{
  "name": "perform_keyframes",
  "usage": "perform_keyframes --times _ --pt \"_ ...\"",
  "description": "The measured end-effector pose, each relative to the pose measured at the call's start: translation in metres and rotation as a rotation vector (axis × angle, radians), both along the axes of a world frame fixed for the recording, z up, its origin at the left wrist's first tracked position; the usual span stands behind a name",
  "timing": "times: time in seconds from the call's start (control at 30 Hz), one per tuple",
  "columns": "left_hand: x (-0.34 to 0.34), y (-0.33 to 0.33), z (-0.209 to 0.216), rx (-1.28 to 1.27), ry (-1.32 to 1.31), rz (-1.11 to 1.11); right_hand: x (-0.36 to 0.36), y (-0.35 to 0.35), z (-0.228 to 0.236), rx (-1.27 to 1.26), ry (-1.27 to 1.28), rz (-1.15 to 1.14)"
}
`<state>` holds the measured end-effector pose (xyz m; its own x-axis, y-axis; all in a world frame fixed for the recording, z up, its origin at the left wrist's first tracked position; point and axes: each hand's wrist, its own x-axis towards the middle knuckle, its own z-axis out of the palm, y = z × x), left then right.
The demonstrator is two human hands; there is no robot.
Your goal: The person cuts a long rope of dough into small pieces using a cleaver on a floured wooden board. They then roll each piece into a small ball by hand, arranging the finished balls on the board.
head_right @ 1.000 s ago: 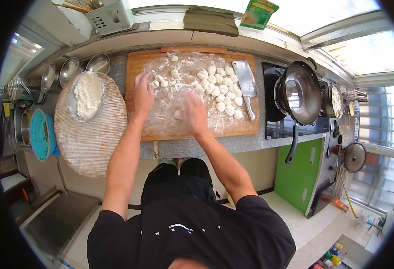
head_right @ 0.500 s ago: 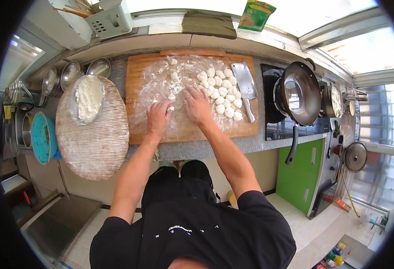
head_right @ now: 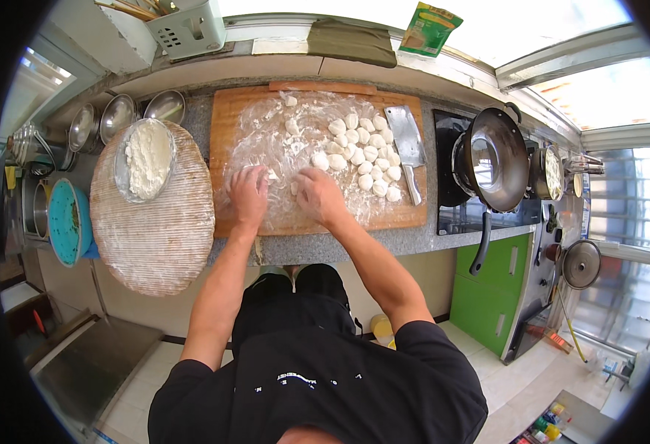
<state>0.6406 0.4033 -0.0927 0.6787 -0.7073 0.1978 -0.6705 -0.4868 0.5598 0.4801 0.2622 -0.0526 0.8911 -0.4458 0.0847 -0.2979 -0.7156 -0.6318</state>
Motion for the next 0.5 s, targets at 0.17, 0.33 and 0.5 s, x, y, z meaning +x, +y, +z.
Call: perform_keyframes --times 0.17,0.33,0.5 --pt "0.003 0.000 0.002 -0.109 0.049 0.101 0.046 0.010 -0.026 -0.259 0.032 -0.180" --pt "0.011 0.006 -0.003 -0.119 0.042 0.131 0.060 0.039 -0.027 -0.335 0.244 -0.155" --pt "0.011 0.007 0.002 -0.130 0.022 0.060 0.064 0.032 -0.033 -0.309 0.135 -0.175"
